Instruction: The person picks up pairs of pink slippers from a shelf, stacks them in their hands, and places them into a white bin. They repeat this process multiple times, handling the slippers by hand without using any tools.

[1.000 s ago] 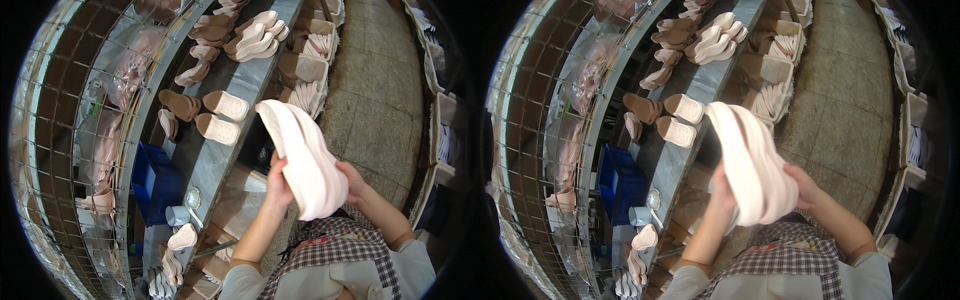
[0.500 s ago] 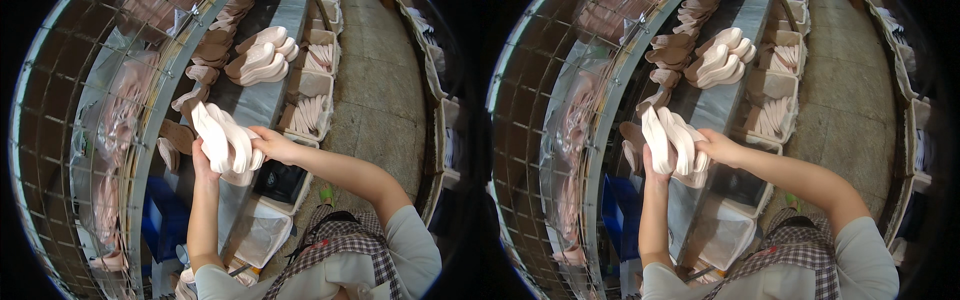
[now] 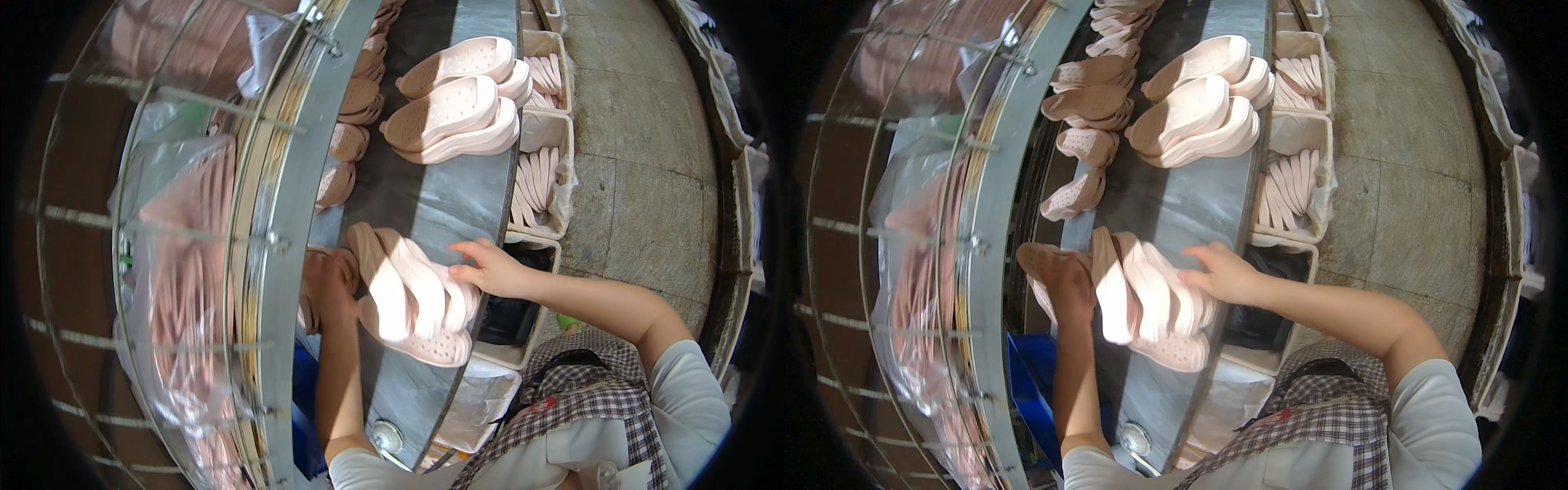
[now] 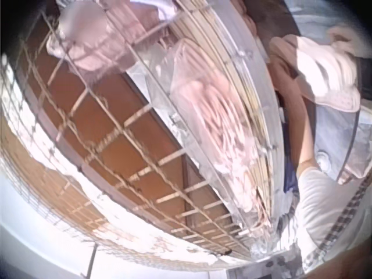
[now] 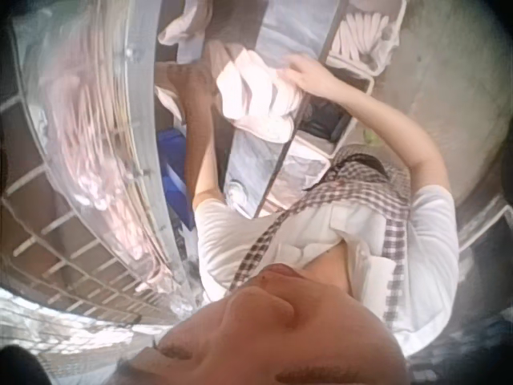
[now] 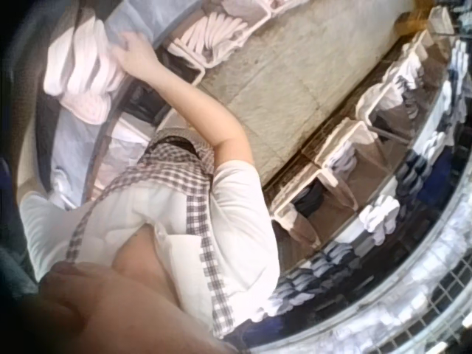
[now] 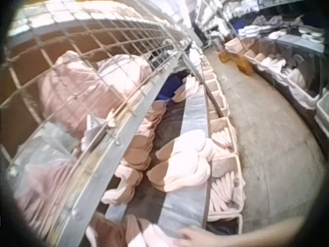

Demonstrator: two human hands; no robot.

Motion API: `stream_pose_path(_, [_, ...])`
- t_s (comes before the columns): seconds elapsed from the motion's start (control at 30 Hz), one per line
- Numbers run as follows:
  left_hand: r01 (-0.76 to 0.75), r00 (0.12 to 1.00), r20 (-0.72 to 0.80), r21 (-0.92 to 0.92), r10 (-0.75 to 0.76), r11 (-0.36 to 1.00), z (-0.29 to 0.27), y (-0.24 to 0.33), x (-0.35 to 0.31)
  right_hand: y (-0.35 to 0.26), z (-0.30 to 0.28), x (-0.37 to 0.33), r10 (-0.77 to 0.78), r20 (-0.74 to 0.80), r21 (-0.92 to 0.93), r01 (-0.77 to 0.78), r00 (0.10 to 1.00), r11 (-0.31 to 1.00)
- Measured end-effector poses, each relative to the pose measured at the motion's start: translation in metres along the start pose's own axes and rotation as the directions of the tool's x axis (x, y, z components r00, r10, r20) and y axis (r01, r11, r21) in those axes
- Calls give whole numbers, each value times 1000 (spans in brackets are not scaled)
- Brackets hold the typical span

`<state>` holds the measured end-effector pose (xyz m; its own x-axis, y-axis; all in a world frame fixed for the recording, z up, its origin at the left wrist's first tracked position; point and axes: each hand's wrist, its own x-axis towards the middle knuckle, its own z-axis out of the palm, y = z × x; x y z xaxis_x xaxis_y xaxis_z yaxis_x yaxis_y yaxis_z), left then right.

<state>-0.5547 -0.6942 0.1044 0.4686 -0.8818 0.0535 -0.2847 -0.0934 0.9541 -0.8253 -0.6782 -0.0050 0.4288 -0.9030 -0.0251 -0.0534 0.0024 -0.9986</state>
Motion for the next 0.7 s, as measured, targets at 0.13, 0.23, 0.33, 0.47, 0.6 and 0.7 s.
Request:
stream_pose_path(0.13, [208,978,85,-290,-191,934,0,9,127,9,-13,-20,11,-162,170,16,987,985])
stream_pose_path(0.23, [-365,920,370,699,125,616,-4,-49,218,26,-34,-49,8,-196,158,24,981,987])
stream_pose_path(0.33, [-285,944,316,623,100,728,-21,-137,306,50,-55,-83,84,-273,102,-58,958,993])
stream_pose_path(0.47, [208,960,216,-131,-177,969,-41,-226,399,75,-62,-122,270,-389,89,-255,881,963])
stream_pose_path(0.6, [161,982,122,-121,-146,979,-47,-262,422,85,-57,-143,448,-390,223,-390,804,893])
stream_pose_path(0.7, [11,997,73,36,-14,999,-52,-270,419,87,-53,-149,430,-400,197,-383,809,903])
